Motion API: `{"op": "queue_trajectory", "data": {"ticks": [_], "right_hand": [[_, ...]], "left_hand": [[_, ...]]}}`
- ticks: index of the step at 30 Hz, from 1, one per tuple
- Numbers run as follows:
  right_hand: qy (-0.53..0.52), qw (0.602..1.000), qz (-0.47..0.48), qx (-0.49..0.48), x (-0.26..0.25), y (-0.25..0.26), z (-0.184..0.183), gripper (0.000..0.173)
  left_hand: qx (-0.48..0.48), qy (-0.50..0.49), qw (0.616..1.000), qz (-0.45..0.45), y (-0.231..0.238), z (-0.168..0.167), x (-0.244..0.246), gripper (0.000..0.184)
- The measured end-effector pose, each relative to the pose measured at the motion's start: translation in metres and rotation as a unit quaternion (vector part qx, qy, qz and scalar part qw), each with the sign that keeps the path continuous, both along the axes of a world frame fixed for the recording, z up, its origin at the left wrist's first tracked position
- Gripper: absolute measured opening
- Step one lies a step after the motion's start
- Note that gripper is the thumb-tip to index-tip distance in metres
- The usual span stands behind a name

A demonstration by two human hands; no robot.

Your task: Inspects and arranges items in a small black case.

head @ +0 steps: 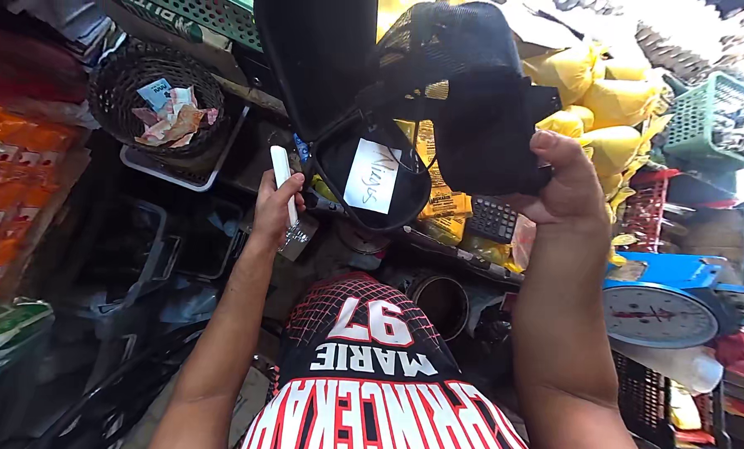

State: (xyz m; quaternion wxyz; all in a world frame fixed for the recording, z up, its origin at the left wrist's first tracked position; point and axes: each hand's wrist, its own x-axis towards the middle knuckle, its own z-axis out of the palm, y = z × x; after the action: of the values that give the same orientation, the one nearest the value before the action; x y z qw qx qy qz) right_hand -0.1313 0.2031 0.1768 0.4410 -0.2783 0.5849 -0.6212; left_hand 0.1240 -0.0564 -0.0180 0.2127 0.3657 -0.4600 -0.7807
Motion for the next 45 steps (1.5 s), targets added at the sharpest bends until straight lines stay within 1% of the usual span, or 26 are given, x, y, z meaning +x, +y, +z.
{"op": "queue_trajectory", "data": {"ticks": [2,5,8,12,16,20,22,23,24,25,27,28,31,33,36,40,42,45], "right_hand": [[0.001,1.0,0.0,-0.019,-0.002,0.004,0.005,0.044],[0.001,1.0,-0.002,-0.027,-0.005,0.01,0.012,0.044],[0.024,0.999,-0.013,-0.021,-0.001,0.012,0.017,0.05],[0.066,0.997,-0.025,0.03,0.006,0.013,0.016,0.059],[0.073,0.993,-0.034,0.083,0.013,0.01,0.01,0.059],[0.096,0.986,-0.05,0.127,0.024,0.001,0.004,0.066],[0.128,0.977,-0.059,0.157,0.031,-0.007,-0.005,0.071],[0.164,0.968,-0.064,0.181,0.035,-0.012,-0.013,0.074],[0.219,0.949,-0.068,0.218,0.04,-0.017,-0.022,0.08],[0.281,0.919,-0.07,0.269,0.045,-0.022,-0.032,0.087],[0.403,0.842,-0.058,0.353,0.056,-0.031,-0.051,0.099],[0.45,0.809,-0.047,0.375,0.062,-0.034,-0.061,0.104],[0.543,0.738,-0.039,0.397,0.072,-0.046,-0.089,0.11],[0.581,0.706,-0.047,0.403,0.074,-0.055,-0.105,0.112],[0.61,0.68,-0.055,0.403,0.079,-0.067,-0.127,0.114],[0.647,0.651,-0.079,0.39,0.086,-0.073,-0.16,0.113],[0.65,0.651,-0.087,0.383,0.092,-0.071,-0.168,0.113],[0.642,0.668,-0.089,0.366,0.1,-0.059,-0.172,0.115]], "left_hand": [[-0.002,0.002,1.0,0.003,0.0,0.004,0.0,0.039],[-0.007,-0.006,1.0,-0.001,0.006,0.011,0.005,0.038],[0.0,-0.002,1.0,-0.002,0.008,0.008,0.007,0.039],[0.014,0.006,1.0,-0.004,0.011,0.004,0.004,0.038],[0.01,0.001,1.0,-0.011,0.016,0.008,0.004,0.033],[-0.007,-0.006,1.0,-0.019,0.018,0.009,0.005,0.037],[-0.007,-0.01,1.0,-0.013,0.018,0.008,0.005,0.036],[-0.006,-0.011,1.0,-0.008,0.017,0.007,0.005,0.036],[-0.003,-0.008,1.0,0.001,0.015,0.005,0.004,0.037],[0.0,-0.001,1.0,0.012,0.011,0.002,0.002,0.038],[0.004,0.002,1.0,0.028,0.006,0.001,0.002,0.04],[0.007,-0.003,0.999,0.036,0.004,0.003,0.002,0.042],[0.011,-0.007,0.998,0.053,-0.003,0.007,0.007,0.042],[0.008,0.001,0.998,0.061,-0.009,0.005,0.011,0.043],[0.0,0.009,0.997,0.078,-0.013,0.003,0.014,0.042],[-0.01,0.034,0.996,0.076,-0.012,0.01,0.006,0.048],[-0.017,0.062,0.996,0.06,-0.009,0.017,-0.004,0.047],[-0.03,0.078,0.996,0.022,0.001,0.025,-0.024,0.046]]}}
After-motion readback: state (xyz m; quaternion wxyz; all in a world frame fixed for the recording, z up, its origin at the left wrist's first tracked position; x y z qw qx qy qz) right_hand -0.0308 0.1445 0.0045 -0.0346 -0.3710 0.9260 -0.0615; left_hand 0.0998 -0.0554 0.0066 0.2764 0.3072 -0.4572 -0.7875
